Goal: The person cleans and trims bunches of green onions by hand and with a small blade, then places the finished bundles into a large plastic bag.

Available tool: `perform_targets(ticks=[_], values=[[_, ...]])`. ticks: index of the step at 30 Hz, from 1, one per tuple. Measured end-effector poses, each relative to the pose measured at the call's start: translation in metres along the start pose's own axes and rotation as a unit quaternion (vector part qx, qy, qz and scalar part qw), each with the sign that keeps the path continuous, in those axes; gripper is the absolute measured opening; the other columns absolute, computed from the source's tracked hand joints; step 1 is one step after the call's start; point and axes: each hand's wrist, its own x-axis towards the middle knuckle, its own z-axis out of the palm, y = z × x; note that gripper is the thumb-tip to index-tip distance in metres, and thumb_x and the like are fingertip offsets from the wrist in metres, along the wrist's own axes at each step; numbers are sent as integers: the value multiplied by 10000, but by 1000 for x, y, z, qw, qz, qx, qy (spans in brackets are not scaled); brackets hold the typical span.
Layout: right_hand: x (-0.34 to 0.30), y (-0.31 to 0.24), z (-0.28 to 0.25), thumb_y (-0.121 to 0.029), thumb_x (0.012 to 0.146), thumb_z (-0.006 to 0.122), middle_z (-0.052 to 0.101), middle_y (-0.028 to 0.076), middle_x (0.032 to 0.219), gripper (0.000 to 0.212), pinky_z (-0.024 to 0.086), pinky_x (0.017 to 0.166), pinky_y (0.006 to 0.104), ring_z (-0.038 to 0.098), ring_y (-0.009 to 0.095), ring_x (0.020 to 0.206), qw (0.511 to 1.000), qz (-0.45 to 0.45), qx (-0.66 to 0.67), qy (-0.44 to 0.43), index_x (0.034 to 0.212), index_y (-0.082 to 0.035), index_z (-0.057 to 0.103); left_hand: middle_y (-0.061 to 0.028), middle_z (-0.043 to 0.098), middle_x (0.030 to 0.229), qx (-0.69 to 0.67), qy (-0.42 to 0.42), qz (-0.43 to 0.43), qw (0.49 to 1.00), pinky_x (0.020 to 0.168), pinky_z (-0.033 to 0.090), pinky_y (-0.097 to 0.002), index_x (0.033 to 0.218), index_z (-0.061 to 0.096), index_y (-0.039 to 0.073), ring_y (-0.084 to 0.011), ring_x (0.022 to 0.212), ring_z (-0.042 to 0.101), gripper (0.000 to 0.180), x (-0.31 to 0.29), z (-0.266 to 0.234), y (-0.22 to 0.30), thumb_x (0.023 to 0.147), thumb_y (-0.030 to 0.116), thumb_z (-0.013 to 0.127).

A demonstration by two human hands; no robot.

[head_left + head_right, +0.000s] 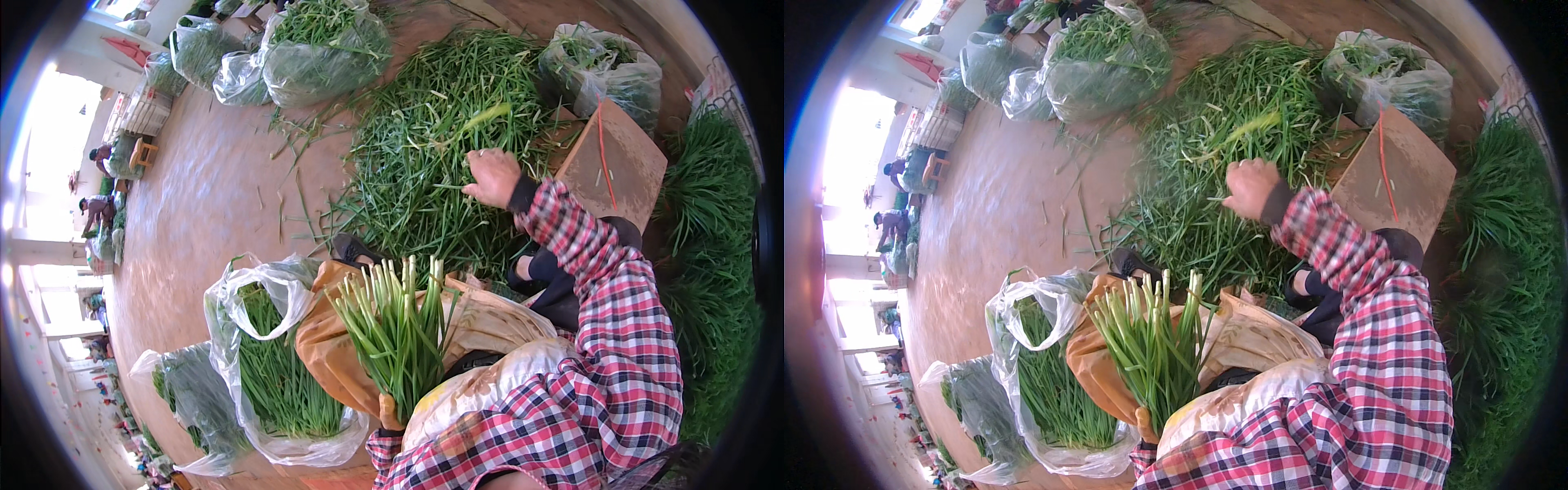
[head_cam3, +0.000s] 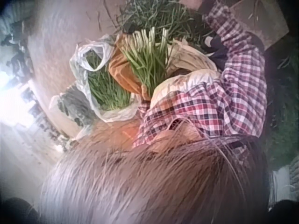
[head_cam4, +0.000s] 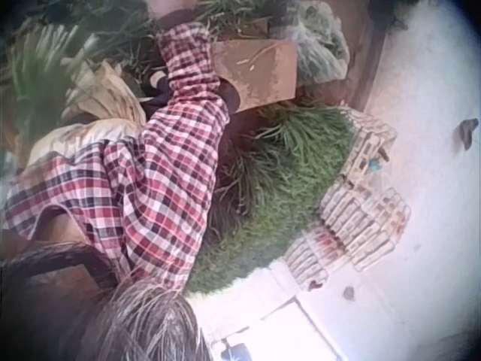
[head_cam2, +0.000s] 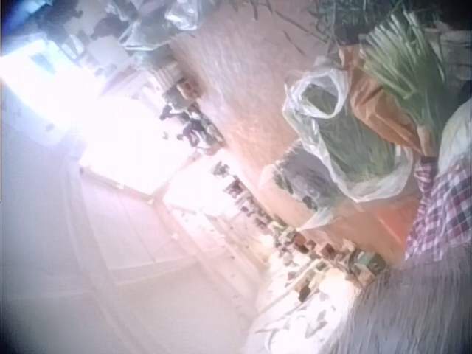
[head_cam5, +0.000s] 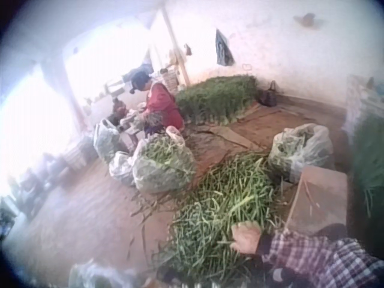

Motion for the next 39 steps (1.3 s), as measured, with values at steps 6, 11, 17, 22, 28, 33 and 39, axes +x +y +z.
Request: perform_targets(ticks=[6, 11, 17, 22, 28, 33, 39], values=[[-74, -68, 9, -332, 793, 695, 604, 64, 654, 360, 461, 525, 270, 582, 121, 610, 828, -101, 432, -342, 866, -2, 570, -117, 514, 1240, 25, -7, 16, 1000, 935, 444, -405, 1325, 372, 31, -260, 1102, 528, 697, -1, -14, -1, 794, 378, 662], [-82, -62, 9, -162, 867, 617, 564, -58, 685, 152, 390, 523, 183, 469, 6, 602, 633, -96, 682, -353, 907, -16, 624, -116, 515, 1235, 53, -14, 31, 998, 932, 445, -400, 1322, 371, 30, -257, 1093, 532, 684, 0, -22, -3, 795, 357, 661], [-25, 7, -61, -187, 861, 625, 611, -15, 723, 151, 416, 507, 186, 524, 36, 622, 610, -126, 696, -356, 931, -65, 679, -115, 516, 1228, 66, -14, 53, 996, 927, 448, -395, 1317, 370, 28, -253, 1082, 537, 668, -5, -30, -9, 797, 331, 659], [12, 57, -3, -215, 841, 600, 619, 101, 775, 307, 461, 539, 322, 585, 216, 618, 968, -108, 224, 42, 1072, -15, 573, -115, 517, 1222, 78, -17, 59, 995, 924, 449, -390, 1314, 369, 27, -250, 1073, 541, 655, -2, -42, -16, 799, 310, 658], [-37, -46, -11, -315, 822, 602, 647, 114, 848, 300, 484, 712, 368, 615, 249, 756, 822, -207, 500, -176, 976, -65, 660, -140, 507, 1237, 113, -19, 79, 990, 907, 457, -394, 1324, 372, 21, -265, 1066, 542, 708, -7, -25, -9, 841, 500, 571], [-59, -76, 9, -299, 825, 644, 553, 69, 602, 268, 441, 566, 317, 546, 166, 583, 778, -200, 527, -279, 788, -34, 633, -138, 510, 1230, 125, -19, 84, 988, 897, 460, -380, 1321, 377, 21, -258, 1046, 549, 689, -6, -48, -14, 844, 475, 580], [-20, -56, -22, -284, 849, 560, 592, 65, 655, 243, 426, 620, 367, 568, 181, 657, 833, -198, 502, -121, 750, -80, 647, -135, 514, 1220, 231, -1, 135, 964, 886, 464, -363, 1318, 382, 20, -250, 1023, 557, 666, -6, -117, -32, 848, 444, 590]])
